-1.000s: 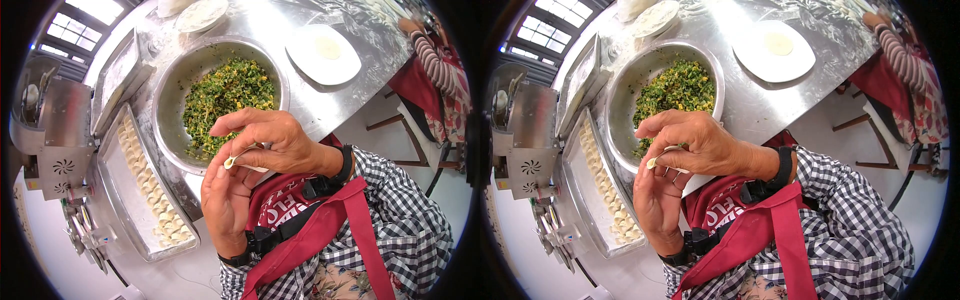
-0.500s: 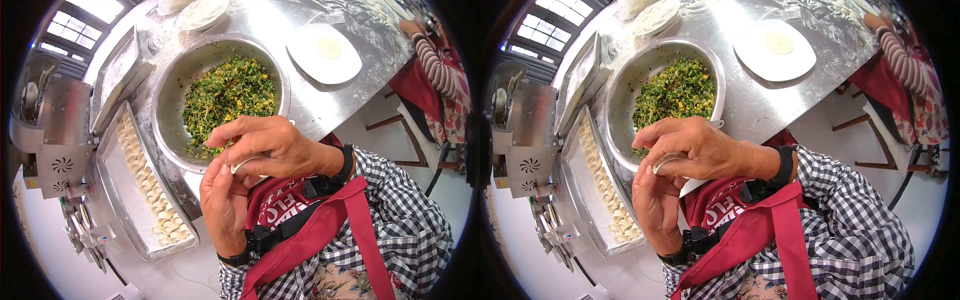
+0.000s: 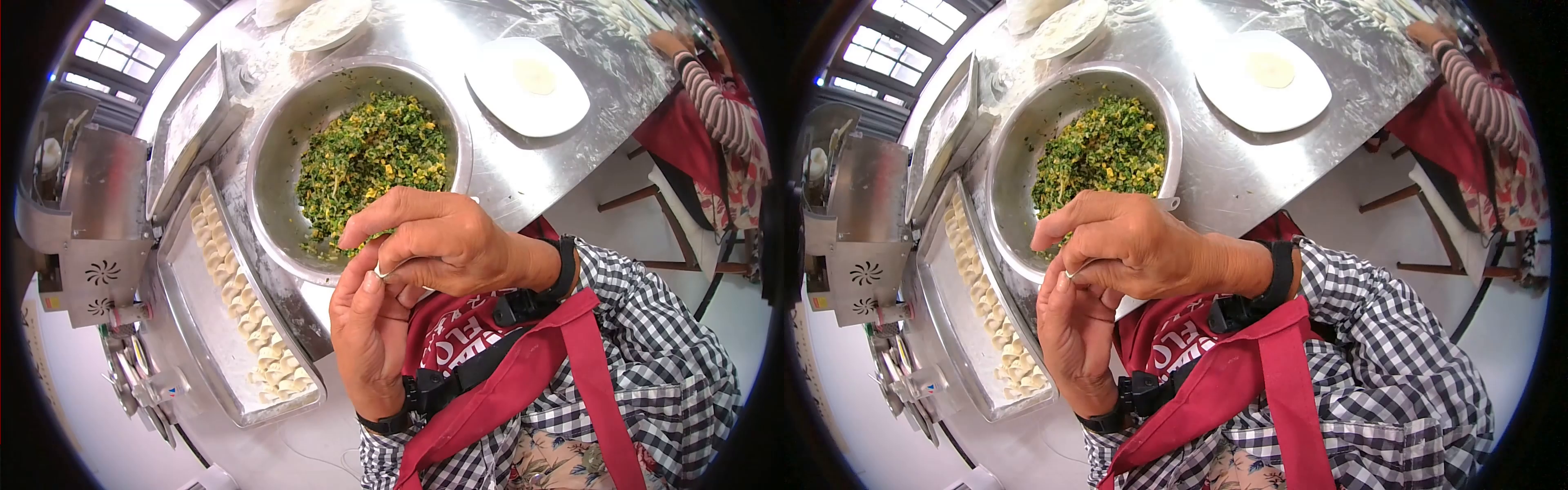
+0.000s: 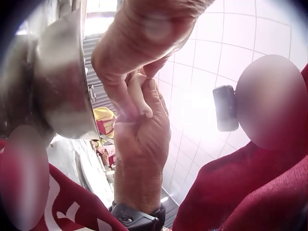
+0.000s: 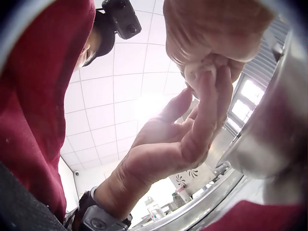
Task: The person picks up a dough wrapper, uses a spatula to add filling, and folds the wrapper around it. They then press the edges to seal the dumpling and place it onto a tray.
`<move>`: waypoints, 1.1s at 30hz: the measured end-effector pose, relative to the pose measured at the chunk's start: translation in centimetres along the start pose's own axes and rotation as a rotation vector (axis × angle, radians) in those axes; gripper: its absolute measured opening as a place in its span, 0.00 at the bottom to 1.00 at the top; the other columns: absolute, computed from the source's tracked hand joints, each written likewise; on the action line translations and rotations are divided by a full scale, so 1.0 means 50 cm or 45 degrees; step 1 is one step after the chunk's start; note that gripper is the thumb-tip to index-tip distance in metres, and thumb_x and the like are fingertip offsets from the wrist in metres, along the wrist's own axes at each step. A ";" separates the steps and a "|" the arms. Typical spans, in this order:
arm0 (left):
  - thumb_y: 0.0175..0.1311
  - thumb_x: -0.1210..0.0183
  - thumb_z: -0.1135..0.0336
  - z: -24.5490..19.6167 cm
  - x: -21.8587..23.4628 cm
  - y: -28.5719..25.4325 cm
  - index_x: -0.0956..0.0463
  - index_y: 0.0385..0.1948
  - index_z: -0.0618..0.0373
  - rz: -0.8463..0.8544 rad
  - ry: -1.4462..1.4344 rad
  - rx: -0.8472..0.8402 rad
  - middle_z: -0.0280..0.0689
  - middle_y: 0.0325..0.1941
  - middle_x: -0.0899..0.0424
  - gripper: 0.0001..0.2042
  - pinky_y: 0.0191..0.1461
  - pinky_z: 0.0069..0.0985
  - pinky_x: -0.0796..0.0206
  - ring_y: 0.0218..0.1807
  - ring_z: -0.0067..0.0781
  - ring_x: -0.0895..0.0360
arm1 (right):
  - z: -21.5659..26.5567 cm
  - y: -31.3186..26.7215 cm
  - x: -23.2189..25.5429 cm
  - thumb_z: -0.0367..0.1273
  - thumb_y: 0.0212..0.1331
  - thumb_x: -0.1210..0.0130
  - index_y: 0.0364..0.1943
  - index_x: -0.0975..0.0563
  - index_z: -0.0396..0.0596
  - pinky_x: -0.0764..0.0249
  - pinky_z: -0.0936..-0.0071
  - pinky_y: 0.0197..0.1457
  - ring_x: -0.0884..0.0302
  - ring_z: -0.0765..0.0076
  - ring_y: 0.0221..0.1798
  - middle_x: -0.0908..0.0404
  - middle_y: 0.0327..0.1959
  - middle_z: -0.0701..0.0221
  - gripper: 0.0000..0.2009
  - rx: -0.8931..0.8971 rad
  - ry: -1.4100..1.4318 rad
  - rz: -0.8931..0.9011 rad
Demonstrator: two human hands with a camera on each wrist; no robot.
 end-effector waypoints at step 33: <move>0.69 0.69 0.55 -0.013 -0.026 -0.007 0.39 0.55 0.68 0.092 0.023 -0.031 0.46 0.55 0.29 0.25 0.58 0.39 0.39 0.56 0.41 0.31 | -0.030 -0.004 -0.006 0.23 0.43 0.40 0.30 0.22 0.41 0.28 0.75 0.46 0.25 0.69 0.46 0.24 0.44 0.60 0.08 -0.333 0.295 0.090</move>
Point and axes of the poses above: each hand's wrist, its own y-axis towards the middle knuckle, its own x-axis out of the back of the hand, z = x × y, the point moved 10 cm from there along y, towards the middle knuckle
